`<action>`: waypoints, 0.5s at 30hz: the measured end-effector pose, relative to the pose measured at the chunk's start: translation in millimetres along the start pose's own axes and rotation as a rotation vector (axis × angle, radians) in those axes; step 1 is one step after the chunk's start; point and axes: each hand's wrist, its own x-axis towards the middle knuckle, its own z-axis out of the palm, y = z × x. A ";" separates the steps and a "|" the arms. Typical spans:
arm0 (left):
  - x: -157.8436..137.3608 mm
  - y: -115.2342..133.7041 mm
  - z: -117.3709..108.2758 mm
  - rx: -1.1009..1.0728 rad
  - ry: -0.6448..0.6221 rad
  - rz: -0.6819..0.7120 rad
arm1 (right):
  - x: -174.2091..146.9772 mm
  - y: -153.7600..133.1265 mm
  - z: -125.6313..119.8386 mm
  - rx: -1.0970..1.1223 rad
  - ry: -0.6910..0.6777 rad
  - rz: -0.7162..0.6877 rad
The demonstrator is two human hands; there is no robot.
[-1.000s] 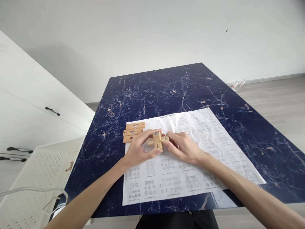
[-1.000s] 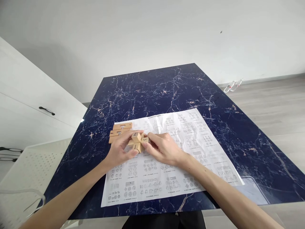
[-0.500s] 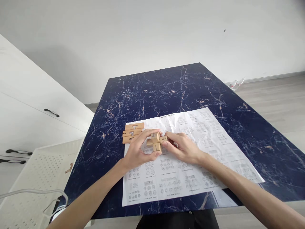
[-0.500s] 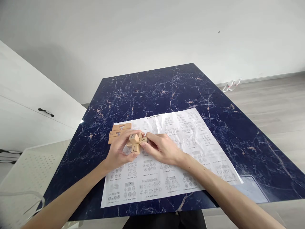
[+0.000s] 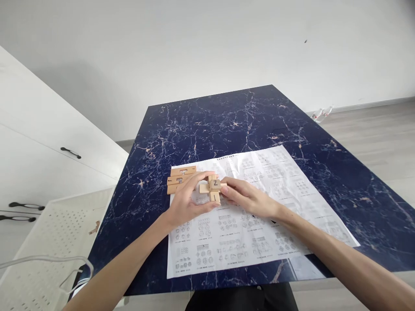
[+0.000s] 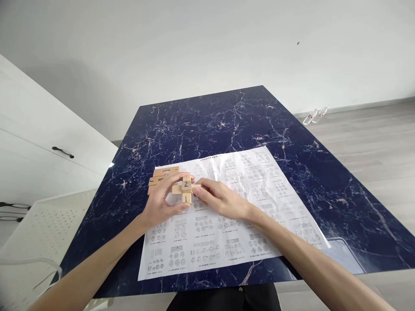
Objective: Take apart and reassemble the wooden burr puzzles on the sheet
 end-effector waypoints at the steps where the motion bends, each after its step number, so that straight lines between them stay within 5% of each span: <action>1: 0.5 0.3 0.0 -0.005 0.002 -0.010 | 0.0 0.6 0.6 0.001 0.006 -0.004; 15: -0.3 5.4 0.3 0.001 0.003 -0.053 | -2.9 6.7 2.8 -0.061 0.023 -0.002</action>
